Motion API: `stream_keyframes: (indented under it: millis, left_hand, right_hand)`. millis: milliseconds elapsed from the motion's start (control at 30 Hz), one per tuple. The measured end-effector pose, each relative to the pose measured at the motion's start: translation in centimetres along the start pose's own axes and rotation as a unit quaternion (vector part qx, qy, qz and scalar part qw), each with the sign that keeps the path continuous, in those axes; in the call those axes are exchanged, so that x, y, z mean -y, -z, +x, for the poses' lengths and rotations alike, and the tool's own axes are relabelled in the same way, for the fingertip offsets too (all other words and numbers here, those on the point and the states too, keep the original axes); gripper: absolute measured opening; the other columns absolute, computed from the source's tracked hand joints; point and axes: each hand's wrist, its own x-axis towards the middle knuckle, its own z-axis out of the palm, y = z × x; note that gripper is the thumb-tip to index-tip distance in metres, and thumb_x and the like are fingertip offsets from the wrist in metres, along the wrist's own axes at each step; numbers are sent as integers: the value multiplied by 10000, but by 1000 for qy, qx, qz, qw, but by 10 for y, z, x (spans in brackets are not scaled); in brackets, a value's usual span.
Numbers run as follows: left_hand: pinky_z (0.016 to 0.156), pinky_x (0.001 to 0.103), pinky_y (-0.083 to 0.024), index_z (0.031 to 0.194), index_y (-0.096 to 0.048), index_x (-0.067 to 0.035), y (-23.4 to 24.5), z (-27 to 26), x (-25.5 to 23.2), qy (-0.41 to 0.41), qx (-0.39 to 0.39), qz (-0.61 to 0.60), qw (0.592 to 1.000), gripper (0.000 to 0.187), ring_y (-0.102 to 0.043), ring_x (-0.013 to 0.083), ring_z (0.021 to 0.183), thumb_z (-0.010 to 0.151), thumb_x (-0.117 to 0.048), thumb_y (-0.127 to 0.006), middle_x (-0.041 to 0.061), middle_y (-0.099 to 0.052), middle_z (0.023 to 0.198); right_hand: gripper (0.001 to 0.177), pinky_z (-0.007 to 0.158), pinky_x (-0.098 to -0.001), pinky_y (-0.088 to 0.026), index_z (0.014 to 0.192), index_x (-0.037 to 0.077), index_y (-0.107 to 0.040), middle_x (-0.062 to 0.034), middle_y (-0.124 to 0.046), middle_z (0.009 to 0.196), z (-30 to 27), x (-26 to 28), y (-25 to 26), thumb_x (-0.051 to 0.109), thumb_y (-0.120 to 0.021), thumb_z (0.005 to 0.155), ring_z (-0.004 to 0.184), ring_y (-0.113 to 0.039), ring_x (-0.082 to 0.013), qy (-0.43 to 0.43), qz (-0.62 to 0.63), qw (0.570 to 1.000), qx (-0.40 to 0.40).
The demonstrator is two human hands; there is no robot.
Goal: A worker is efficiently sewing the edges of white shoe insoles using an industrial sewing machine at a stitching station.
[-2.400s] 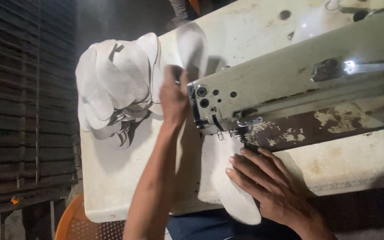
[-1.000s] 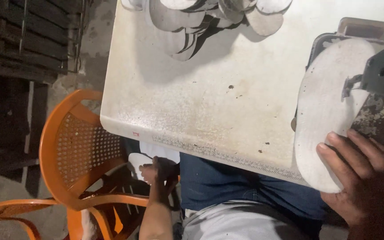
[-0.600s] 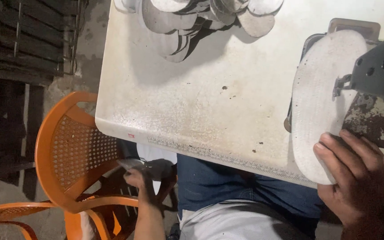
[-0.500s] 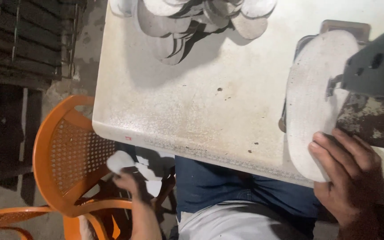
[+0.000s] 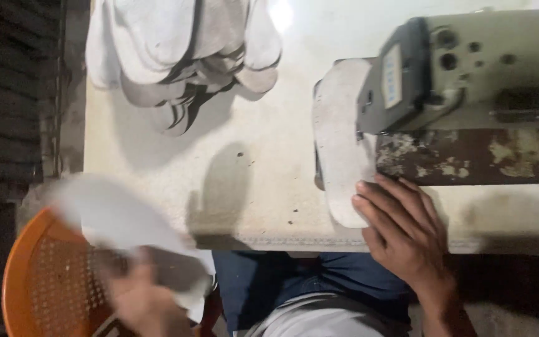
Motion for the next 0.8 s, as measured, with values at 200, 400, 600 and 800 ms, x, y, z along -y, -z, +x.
stream_keyframes:
  millis: [200, 400, 600, 800]
  left_hand:
    - [1082, 439, -486, 1561, -419, -336, -57, -75, -40, 262, 307, -99, 910, 775, -606, 322, 1269, 830, -203, -640, 203, -562, 1518]
    - [897, 228, -488, 1147, -889, -38, -53, -95, -36, 254, 327, 57, 909, 345, -708, 121, 1034, 850, -70, -715, 107, -880, 1084]
    - [694, 196, -378, 1155, -879, -41, -52, -103, -12, 200, 452, 22, 869, 288, -507, 109, 690, 894, -99, -772, 30, -656, 761]
    - [676, 275, -405, 1207, -874, -83, -57, -107, -25, 250, 497, 51, 829, 355, -388, 101, 607, 915, -243, -751, -7, -368, 650]
  right_hand:
    - [309, 1078, -531, -536, 1308, 66, -676, -94, -680, 1364, -11, -4, -9, 177, -564, 1042, 1297, -641, -328, -22, 13, 999, -35]
    - [289, 1011, -484, -564, 1069, 2, -697, -134, -741, 1187, -2, -1, -8, 231, -523, 1044, 1212, -662, -315, -65, 41, 994, -79]
    - [170, 1014, -461, -551, 1039, 11, -706, -139, -737, 1204, 2, -1, 0, 149, -609, 1017, 1190, -671, -319, -47, 25, 997, -53]
    - [156, 968, -462, -566, 1058, -3, -719, -139, -742, 1204, 4, -1, -2, 113, -623, 1014, 1144, -698, -328, -39, 34, 996, -68]
